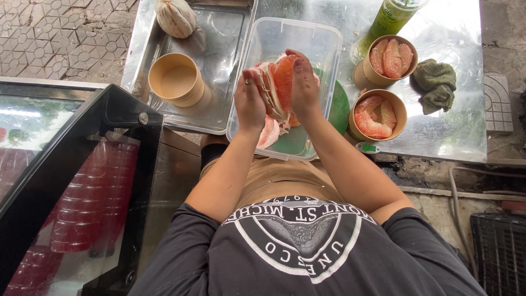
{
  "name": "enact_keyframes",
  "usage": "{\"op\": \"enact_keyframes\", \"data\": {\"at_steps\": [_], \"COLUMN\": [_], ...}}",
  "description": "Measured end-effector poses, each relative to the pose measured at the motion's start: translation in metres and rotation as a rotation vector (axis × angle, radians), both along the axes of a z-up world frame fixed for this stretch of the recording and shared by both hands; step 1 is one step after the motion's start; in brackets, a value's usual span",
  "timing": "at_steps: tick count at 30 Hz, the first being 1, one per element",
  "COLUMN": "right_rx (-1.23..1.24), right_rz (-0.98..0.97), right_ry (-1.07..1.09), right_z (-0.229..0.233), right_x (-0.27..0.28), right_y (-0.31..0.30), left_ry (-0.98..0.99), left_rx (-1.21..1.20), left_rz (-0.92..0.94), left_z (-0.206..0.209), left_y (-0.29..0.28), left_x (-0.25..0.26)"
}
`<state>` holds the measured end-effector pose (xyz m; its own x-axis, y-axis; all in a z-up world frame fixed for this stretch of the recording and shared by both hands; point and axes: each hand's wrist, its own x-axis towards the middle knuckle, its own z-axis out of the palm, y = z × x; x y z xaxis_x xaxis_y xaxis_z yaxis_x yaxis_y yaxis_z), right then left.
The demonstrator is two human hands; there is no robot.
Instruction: Peeling a pomelo and removing segments into a container.
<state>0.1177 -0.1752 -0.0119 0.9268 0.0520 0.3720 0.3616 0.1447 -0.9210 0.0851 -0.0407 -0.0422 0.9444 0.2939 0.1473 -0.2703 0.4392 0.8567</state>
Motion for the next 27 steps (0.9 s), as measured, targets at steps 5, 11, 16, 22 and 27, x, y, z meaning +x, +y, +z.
{"op": "enact_keyframes", "data": {"at_steps": [5, 11, 16, 22, 27], "right_rx": [-0.085, 0.189, 0.414, 0.502, 0.147], "right_rz": [-0.074, -0.002, 0.222, 0.457, 0.052], "right_ry": [-0.014, 0.092, 0.371, 0.525, 0.371], "right_z": [0.010, -0.017, 0.009, -0.007, 0.020], "right_x": [-0.012, 0.008, 0.000, 0.027, 0.036], "right_y": [0.008, 0.000, -0.016, -0.084, -0.184], "left_ry": [-0.107, -0.046, 0.050, -0.046, 0.262], "left_rx": [0.197, -0.074, -0.523, -0.583, -0.408], "left_rz": [0.074, -0.105, -0.358, -0.495, -0.516], "left_z": [0.025, 0.032, 0.029, 0.013, 0.027], "left_y": [-0.008, -0.008, -0.002, 0.030, 0.060], "left_x": [-0.011, -0.008, -0.006, -0.006, -0.026]}}
